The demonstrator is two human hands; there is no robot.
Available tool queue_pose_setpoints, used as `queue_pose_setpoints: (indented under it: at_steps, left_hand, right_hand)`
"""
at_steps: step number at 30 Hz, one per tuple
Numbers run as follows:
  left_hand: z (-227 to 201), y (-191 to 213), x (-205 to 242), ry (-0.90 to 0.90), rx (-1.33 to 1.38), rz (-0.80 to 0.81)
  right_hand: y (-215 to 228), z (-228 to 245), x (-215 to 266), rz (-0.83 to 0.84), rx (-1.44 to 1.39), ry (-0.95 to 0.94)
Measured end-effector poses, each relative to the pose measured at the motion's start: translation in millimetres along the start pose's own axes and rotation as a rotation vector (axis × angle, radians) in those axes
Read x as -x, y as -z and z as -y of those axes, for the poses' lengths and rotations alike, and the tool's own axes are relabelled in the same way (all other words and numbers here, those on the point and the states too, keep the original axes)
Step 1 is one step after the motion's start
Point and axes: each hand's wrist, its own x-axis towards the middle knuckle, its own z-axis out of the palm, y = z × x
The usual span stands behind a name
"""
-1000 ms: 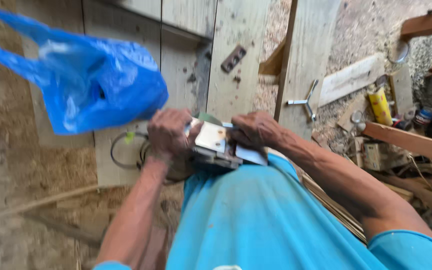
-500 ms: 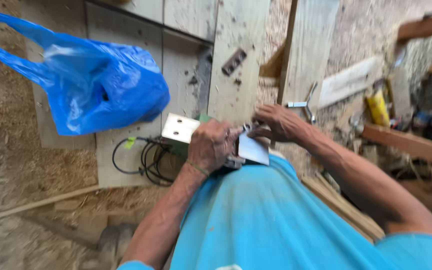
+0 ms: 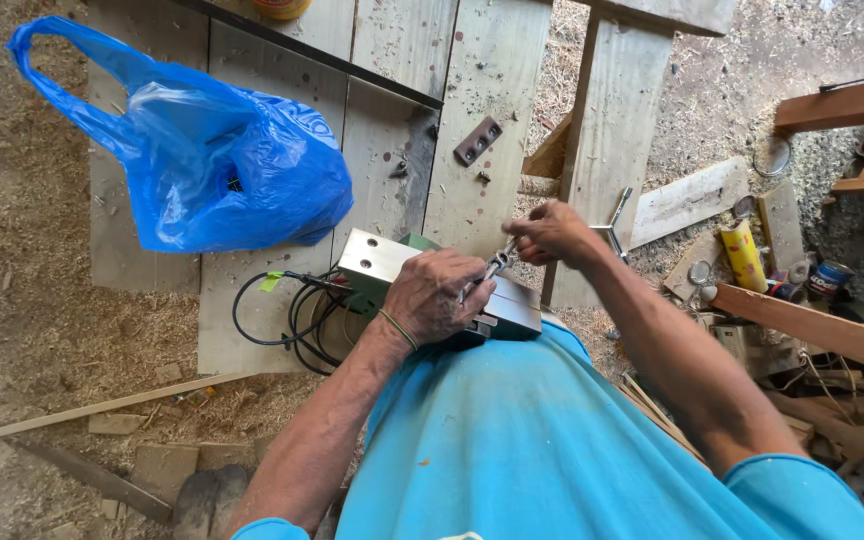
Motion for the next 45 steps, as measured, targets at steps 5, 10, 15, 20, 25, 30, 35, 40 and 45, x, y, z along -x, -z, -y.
queue_pose_setpoints:
  at_steps: [5,10,15,20,25,30,35,40,45]
  left_hand:
    - [-4,3,11,-0.037,0.012,0.028]
    - [-17,-2,23,-0.205,-0.079,0.106]
    - [-20,-27,36,-0.334,-0.155,0.14]
    - [-15,-25,56,-0.215,-0.335,-0.056]
    - [-12,-13,66,-0.097,-0.358,-0.275]
    - [-13,-9,74,-0.096,-0.232,-0.212]
    - [-20,-17,84,-0.077,-0.211,-0.108]
    - [-25,-20,76,-0.061,-0.299,-0.116]
    - [-40,-20,85,0.004,-0.259,-0.032]
  right_hand:
    - [-37,-30,-10,-0.204,-0.343,0.22]
    - [-44,-28,17,-0.261,-0.162,0.362]
    - [-58,15,66,-0.15,0.054,0.6]
    - [-75,50,127,-0.002,0.409,1.124]
    - [-34,-3,194,0.086,0.687,1.121]
    - [20,-51,195,0.047,0.779,0.881]
    - [29,-66,125,0.285,0.312,0.367]
    - [-29,-72,17,0.037,0.179,0.473]
    - [-41,-84,-3,-0.108,0.474,0.568]
